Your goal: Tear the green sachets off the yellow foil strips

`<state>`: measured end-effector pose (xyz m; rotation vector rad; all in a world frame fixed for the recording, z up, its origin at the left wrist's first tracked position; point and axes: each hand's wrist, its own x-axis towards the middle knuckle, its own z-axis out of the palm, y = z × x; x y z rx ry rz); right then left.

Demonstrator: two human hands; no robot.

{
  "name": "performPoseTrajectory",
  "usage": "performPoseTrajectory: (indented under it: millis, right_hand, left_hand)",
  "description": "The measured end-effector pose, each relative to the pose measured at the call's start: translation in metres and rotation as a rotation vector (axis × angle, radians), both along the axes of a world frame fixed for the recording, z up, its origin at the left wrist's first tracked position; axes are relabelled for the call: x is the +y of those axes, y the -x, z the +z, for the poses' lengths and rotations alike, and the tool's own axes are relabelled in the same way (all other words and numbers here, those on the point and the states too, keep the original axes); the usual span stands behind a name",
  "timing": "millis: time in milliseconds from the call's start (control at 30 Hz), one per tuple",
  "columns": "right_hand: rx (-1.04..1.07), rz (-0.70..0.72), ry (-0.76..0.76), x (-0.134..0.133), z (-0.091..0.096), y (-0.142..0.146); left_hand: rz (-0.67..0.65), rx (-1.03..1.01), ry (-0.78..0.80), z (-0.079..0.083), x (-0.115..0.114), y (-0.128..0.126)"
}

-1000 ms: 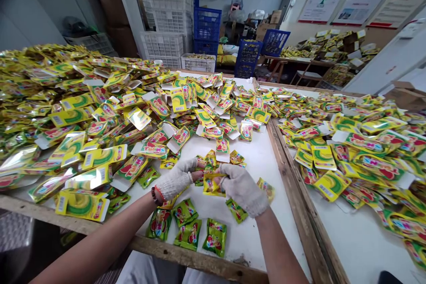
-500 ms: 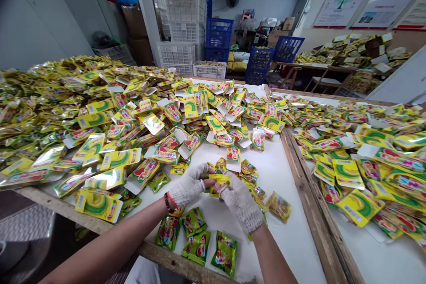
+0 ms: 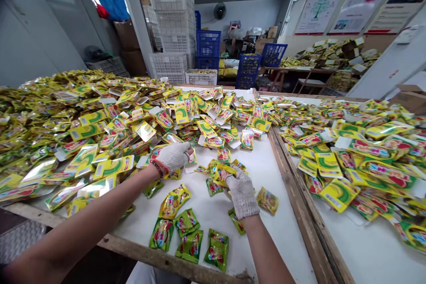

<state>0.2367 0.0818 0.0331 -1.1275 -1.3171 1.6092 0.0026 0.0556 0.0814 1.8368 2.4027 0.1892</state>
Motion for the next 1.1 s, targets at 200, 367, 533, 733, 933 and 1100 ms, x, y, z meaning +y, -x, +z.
performPoseTrajectory:
  millis: [200,367,533,733,933,1100]
  right_hand:
    - [0.021,-0.04,0.007,0.0,0.002,-0.001]
    - [0.056,-0.062,-0.023,0.002,0.001,-0.002]
    - [0.104,-0.102,-0.08,-0.002,0.002,0.001]
    - [-0.104,-0.039,-0.238,-0.002,0.001,0.0]
    - [-0.527,0.123,-0.552,0.003,-0.001,-0.007]
    - [-0.644,0.016,-0.687,0.005,-0.007,-0.002]
  left_hand:
    - [-0.518,0.297,0.039,-0.019,0.012,0.013]
    - [-0.581,0.32,0.029,-0.014,0.023,0.03]
    - [-0.409,0.187,-0.161,0.0,-0.015,0.007]
    - [-0.343,-0.058,-0.318,-0.017,-0.049,-0.04]
    - [-0.383,-0.123,-0.276,-0.041,-0.05,-0.057]
    - [-0.349,-0.171,-0.251,-0.05,-0.052,-0.059]
